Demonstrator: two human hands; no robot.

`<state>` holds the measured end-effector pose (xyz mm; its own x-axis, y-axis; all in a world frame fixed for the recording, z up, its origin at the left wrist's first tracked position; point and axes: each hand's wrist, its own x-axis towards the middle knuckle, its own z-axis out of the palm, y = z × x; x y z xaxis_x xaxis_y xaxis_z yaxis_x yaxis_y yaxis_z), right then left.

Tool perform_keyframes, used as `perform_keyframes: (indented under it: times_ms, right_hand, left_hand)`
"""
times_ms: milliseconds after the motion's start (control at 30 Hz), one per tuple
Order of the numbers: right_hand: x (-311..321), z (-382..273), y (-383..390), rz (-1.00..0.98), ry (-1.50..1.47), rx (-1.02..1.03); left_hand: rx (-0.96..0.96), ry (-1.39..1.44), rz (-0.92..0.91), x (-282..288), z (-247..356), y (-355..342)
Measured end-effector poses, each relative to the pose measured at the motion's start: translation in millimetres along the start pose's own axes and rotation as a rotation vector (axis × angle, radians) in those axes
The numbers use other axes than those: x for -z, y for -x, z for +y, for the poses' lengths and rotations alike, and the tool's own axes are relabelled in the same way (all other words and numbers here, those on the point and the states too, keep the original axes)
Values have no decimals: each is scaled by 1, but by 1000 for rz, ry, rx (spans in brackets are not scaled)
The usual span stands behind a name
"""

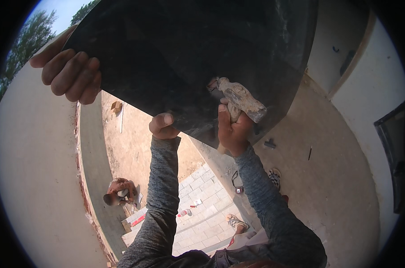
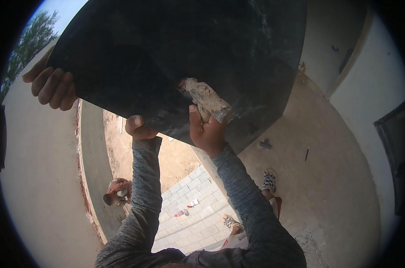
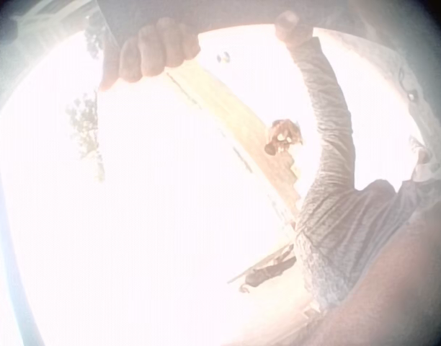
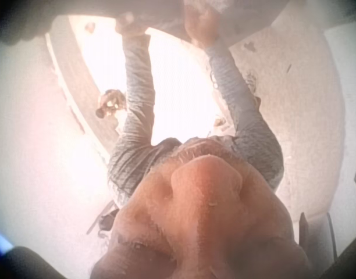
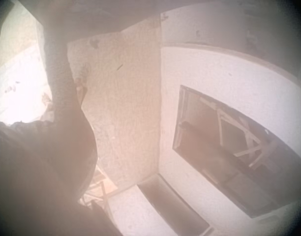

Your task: The person uses a hammer to carefully chip a hole in a large dark marble tile, checks the fit using a gray pipe, and measures the tile with a tape measure.

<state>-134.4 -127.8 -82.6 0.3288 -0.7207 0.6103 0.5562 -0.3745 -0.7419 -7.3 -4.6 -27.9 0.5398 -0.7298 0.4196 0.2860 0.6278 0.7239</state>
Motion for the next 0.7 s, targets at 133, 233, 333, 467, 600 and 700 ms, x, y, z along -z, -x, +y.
perform_keyframes:
  times_ms: [133,233,333,467,600,700]
  right_hand:
    - [-3,1,0,-14,-4,-18]
    - [-4,0,-3,-16,44,68]
    - [0,1,6,0,-41,-44]
    - [-2,-1,-5,-80,69,53]
    - [-2,0,0,-21,8,22]
    - [0,-5,5,-8,-40,-57]
  left_hand:
    - [-10,7,-1,-4,0,0]
    - [-13,5,-7,0,1,0]
    - [-16,-46,21,-5,1,0]
    - [15,-10,21,-2,3,1]
    - [13,-34,48,-2,1,2]
    - [-15,-66,59,-6,0,1]
